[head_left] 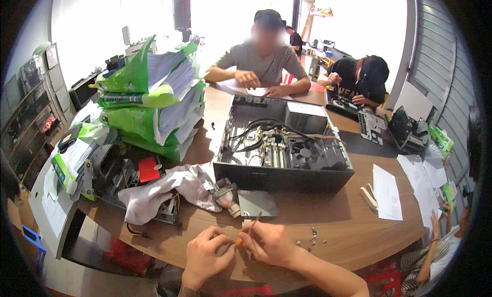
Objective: The person handles a metal pin and a screwdriver at the table, then takes a packaged tool and cuts and tears open the packaging using the screwdriver and their hands.
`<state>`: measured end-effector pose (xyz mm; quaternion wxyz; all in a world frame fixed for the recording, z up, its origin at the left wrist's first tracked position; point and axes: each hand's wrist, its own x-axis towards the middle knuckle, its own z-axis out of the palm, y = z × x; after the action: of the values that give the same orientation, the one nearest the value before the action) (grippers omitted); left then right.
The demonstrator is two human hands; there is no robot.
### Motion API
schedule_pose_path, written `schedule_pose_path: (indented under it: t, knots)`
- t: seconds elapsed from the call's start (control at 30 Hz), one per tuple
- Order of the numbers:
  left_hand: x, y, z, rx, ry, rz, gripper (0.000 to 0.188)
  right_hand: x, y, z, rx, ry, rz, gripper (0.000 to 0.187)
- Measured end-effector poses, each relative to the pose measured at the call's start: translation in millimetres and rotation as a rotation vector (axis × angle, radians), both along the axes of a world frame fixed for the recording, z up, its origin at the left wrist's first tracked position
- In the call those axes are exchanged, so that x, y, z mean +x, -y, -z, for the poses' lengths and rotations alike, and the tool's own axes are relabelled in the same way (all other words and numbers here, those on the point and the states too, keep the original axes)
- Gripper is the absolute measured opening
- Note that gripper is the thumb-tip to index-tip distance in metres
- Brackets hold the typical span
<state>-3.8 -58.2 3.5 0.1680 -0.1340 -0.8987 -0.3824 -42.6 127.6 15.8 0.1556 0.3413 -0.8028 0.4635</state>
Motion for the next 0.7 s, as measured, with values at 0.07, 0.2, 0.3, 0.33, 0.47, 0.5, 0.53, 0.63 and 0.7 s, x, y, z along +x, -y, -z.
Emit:
schedule_pose_path:
  t: [0.07,0.2,0.3,0.33,0.47,0.5,0.53,0.63,0.7]
  knots:
    - [1,-1,-1,-0.003,0.009,-0.007,0.014,0,-2,-2,0.019,0.026,0.001,0.013]
    - [0,-2,-3,0.066,0.038,-0.025,0.012,0,-3,-2,0.036,0.095,0.005,0.013]
    - [0,-3,-6,0.062,0.037,-0.018,0.011,0,-4,-1,0.017,-0.105,0.016,0.016]
    - [0,-3,-10,0.146,0.086,-0.021,0.011,1,-6,-2,0.018,-0.097,0.014,0.016]
    - [-4,3,2,0.344,0.019,0.000,0.011,4,-8,-11,0.052,-0.028,0.016,0.016]
    - [-2,4,2,0.343,0.019,-0.002,0.011,7,-7,-13,0.021,0.086,0.008,0.014]
    - [0,5,1,0.428,0.028,-0.033,0.011,8,-6,-15,-0.010,0.200,-0.001,0.012]
    - [0,6,2,0.578,0.043,-0.065,0.010,5,0,-10,-0.010,0.112,0.007,0.013]
    - [-1,6,3,0.644,0.046,-0.067,0.009,6,0,-9,-0.029,0.253,-0.024,0.015]
